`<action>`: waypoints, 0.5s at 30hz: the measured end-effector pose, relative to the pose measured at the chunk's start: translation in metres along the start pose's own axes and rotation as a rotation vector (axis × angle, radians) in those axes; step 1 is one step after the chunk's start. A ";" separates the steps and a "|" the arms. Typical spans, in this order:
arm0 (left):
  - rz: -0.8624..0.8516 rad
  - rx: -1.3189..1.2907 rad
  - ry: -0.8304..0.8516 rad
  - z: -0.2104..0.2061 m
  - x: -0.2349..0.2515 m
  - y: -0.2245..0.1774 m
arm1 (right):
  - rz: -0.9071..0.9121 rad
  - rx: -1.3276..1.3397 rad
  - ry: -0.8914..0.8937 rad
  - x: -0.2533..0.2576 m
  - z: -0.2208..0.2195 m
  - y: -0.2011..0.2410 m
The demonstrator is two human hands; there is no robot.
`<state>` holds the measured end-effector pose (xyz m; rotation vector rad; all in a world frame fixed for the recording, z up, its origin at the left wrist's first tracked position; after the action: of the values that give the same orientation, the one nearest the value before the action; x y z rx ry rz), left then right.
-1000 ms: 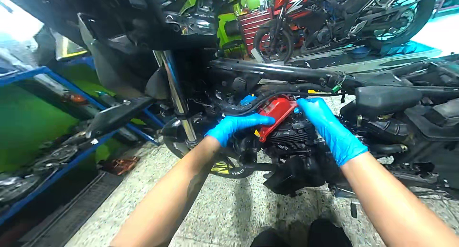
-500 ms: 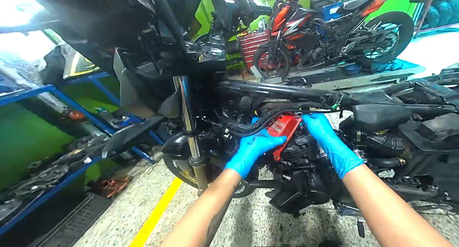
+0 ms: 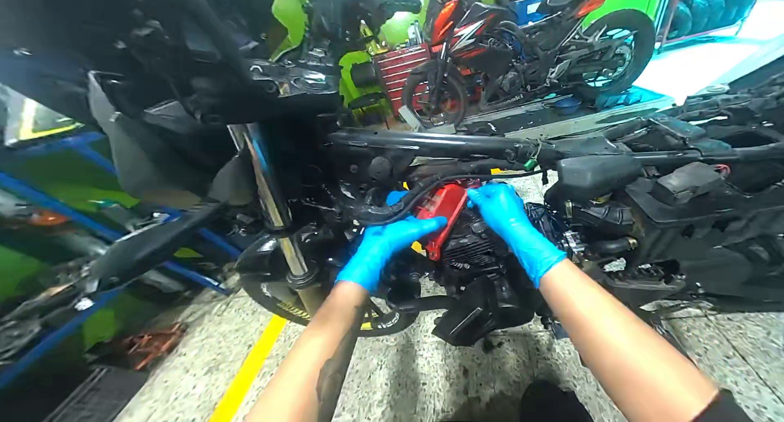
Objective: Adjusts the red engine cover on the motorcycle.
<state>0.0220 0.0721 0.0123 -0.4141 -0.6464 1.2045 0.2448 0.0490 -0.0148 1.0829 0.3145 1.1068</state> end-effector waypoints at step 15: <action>0.083 -0.029 0.290 -0.019 0.018 -0.013 | -0.309 0.001 -0.025 0.008 -0.004 0.003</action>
<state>0.0475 0.0860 0.0106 -0.6312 -0.3999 1.1858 0.2440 0.0580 -0.0118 1.0089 0.4464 0.8174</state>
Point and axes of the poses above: each hand's wrist, its own x-axis towards the middle knuckle, its own z-axis out of the back of the hand, y = z × x, the point moved 9 cm from there along x, towards the middle knuckle, and after that the axes turned 10 degrees about -y, right-handed, at the moved point
